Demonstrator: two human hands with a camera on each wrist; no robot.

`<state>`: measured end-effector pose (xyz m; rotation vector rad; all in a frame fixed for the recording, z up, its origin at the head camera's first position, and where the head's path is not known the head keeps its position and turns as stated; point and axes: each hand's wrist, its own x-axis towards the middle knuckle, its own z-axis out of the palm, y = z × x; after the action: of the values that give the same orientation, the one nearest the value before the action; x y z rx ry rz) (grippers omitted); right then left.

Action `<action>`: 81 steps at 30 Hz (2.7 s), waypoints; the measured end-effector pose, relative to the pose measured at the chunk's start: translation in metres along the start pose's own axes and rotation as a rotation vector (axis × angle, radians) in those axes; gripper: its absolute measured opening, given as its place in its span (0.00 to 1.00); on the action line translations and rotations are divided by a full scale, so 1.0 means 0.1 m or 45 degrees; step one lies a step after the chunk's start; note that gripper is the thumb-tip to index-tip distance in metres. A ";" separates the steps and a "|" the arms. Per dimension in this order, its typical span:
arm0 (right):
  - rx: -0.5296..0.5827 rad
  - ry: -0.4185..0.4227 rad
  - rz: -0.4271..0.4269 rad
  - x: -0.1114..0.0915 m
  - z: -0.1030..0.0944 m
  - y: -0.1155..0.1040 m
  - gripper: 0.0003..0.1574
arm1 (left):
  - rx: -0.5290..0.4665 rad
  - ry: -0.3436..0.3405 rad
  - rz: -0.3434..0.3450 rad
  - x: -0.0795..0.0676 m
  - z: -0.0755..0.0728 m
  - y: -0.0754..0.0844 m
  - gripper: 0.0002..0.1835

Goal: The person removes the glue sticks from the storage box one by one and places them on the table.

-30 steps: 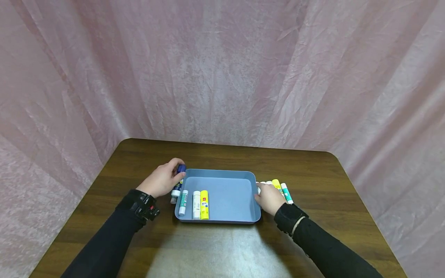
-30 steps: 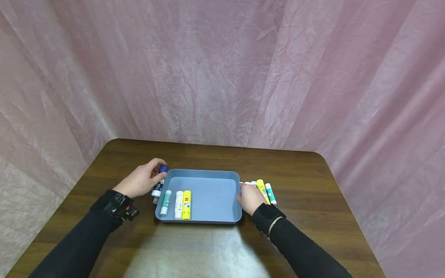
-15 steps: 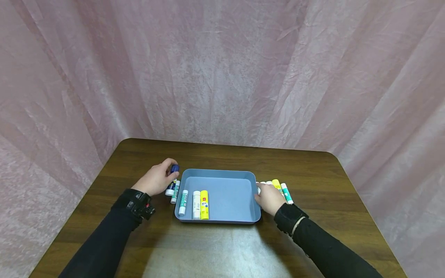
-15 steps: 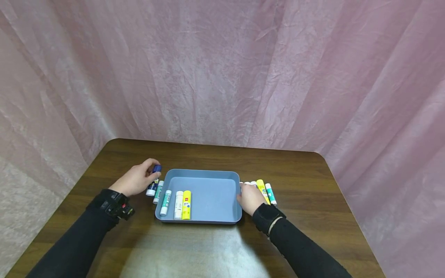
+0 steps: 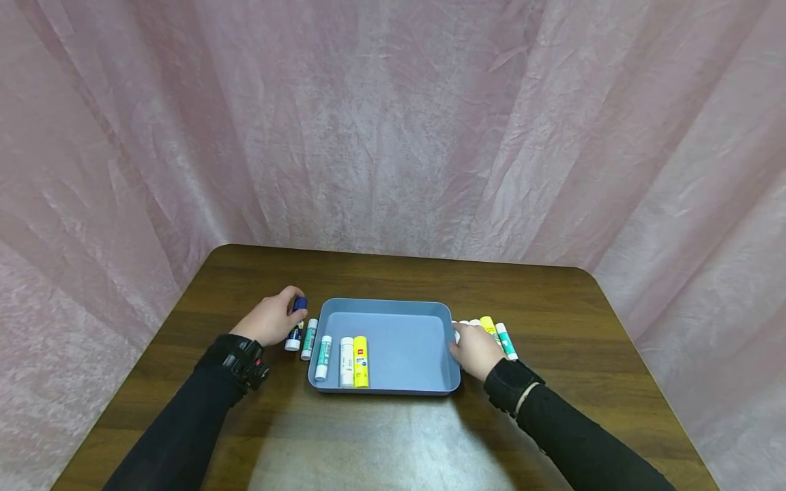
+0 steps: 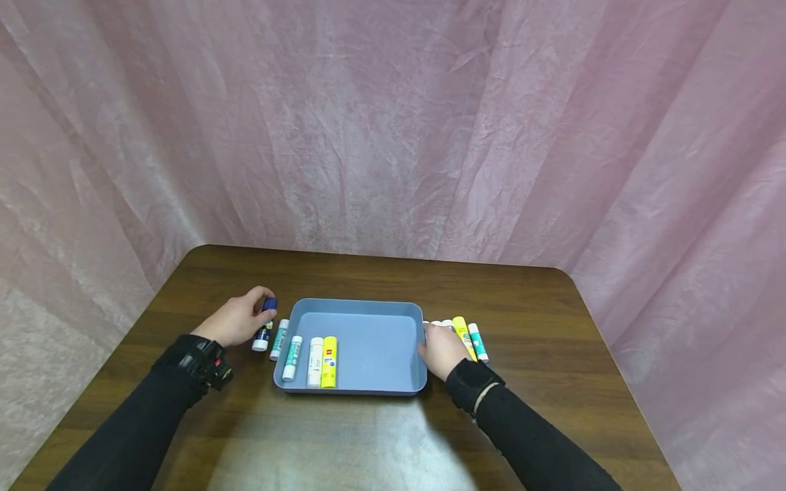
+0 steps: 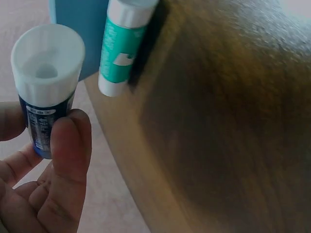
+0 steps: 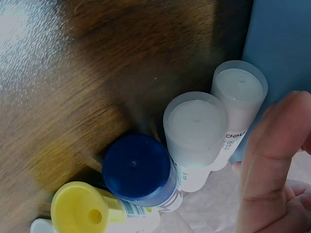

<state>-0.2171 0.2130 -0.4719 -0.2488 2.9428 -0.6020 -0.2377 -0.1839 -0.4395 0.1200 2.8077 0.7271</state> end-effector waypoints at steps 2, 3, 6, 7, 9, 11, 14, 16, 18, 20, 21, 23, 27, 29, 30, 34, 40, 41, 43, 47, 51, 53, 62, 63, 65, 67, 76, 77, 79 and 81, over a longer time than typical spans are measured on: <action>0.000 0.001 0.000 0.00 0.00 0.00 0.29 | 0.003 -0.013 -0.016 0.02 0.01 -0.02 0.23; 0.000 0.003 0.000 0.00 0.00 0.00 0.29 | 0.003 -0.020 -0.020 0.02 0.02 -0.03 0.23; -0.002 0.008 -0.004 0.00 0.00 0.00 0.28 | 0.012 -0.038 -0.029 0.05 0.04 -0.05 0.23; -0.002 0.009 -0.004 0.00 0.00 0.00 0.28 | 0.016 -0.044 -0.032 0.05 0.05 -0.06 0.23; -0.003 0.009 -0.005 0.00 0.00 0.00 0.28 | 0.029 -0.052 -0.039 0.07 0.06 -0.05 0.23; -0.002 0.008 -0.003 -0.01 0.00 0.01 0.28 | 0.041 -0.056 -0.049 0.08 0.08 -0.05 0.23; -0.002 0.008 -0.003 0.00 0.01 0.01 0.29 | 0.052 -0.058 -0.069 0.09 0.10 -0.03 0.23; -0.002 0.010 -0.005 0.00 0.01 0.01 0.28 | 0.058 -0.058 -0.074 0.10 0.11 -0.04 0.23; -0.002 0.011 -0.004 0.00 0.01 0.01 0.28 | 0.069 -0.058 -0.068 0.11 0.13 -0.04 0.24; -0.002 0.010 -0.003 0.00 0.01 0.01 0.28 | 0.082 -0.057 -0.059 0.12 0.14 -0.06 0.24; -0.002 0.008 -0.001 0.00 0.01 0.01 0.28 | 0.088 -0.057 -0.055 0.13 0.15 -0.06 0.24; 0.001 0.006 0.000 0.00 0.01 0.00 0.28 | 0.099 -0.062 -0.057 0.13 0.16 -0.06 0.24; 0.003 0.007 -0.008 -0.01 0.00 0.00 0.28 | 0.115 -0.081 -0.079 0.15 0.18 -0.06 0.24; 0.007 0.005 -0.007 -0.01 0.00 0.00 0.29 | 0.124 -0.091 -0.088 0.15 0.19 -0.06 0.24; 0.009 0.004 -0.006 -0.01 0.00 0.00 0.29 | 0.126 -0.093 -0.095 0.16 0.19 -0.07 0.24; 0.013 0.002 -0.006 -0.01 0.00 0.00 0.29 | 0.126 -0.095 -0.099 0.17 0.21 -0.08 0.24; 0.009 0.010 -0.011 -0.02 0.00 0.01 0.28 | 0.143 -0.090 -0.077 0.19 0.24 -0.11 0.23; 0.010 0.009 -0.009 -0.02 0.00 0.01 0.28 | 0.146 -0.089 -0.072 0.19 0.25 -0.11 0.23; 0.016 0.006 -0.007 -0.01 0.01 0.01 0.28 | 0.148 -0.090 -0.068 0.20 0.26 -0.12 0.23; 0.008 0.013 -0.013 -0.01 0.01 0.01 0.28 | 0.148 -0.090 -0.067 0.21 0.28 -0.13 0.23; 0.004 0.020 -0.023 0.00 0.01 0.01 0.27 | 0.148 -0.088 -0.068 0.21 0.29 -0.13 0.23; 0.011 0.017 -0.021 0.00 0.01 0.01 0.28 | 0.147 -0.088 -0.072 0.21 0.29 -0.12 0.23; 0.009 0.003 0.000 0.00 0.01 0.00 0.28 | 0.133 -0.112 -0.094 0.21 0.30 -0.12 0.23; 0.007 0.003 -0.001 0.00 0.01 0.00 0.28 | 0.132 -0.114 -0.096 0.21 0.30 -0.11 0.23; 0.001 0.005 -0.004 0.00 0.01 0.00 0.28 | 0.129 -0.117 -0.094 0.20 0.30 -0.11 0.23; -0.004 0.007 -0.005 0.00 0.01 0.00 0.28 | 0.127 -0.117 -0.093 0.20 0.30 -0.11 0.23; -0.016 0.019 -0.018 0.00 0.01 0.01 0.28 | 0.131 -0.105 -0.068 0.19 0.29 -0.11 0.22; -0.016 0.020 -0.019 0.00 0.01 0.01 0.28 | 0.131 -0.105 -0.069 0.19 0.29 -0.11 0.22; -0.015 0.023 -0.019 0.00 0.01 0.01 0.28 | 0.129 -0.105 -0.070 0.19 0.29 -0.11 0.22; -0.012 0.025 -0.022 0.00 0.01 0.01 0.28 | 0.128 -0.104 -0.070 0.19 0.29 -0.10 0.22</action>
<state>-0.2173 0.2140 -0.4729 -0.2707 2.9658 -0.5959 -0.2487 -0.1767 -0.4732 0.0879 2.7574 0.5559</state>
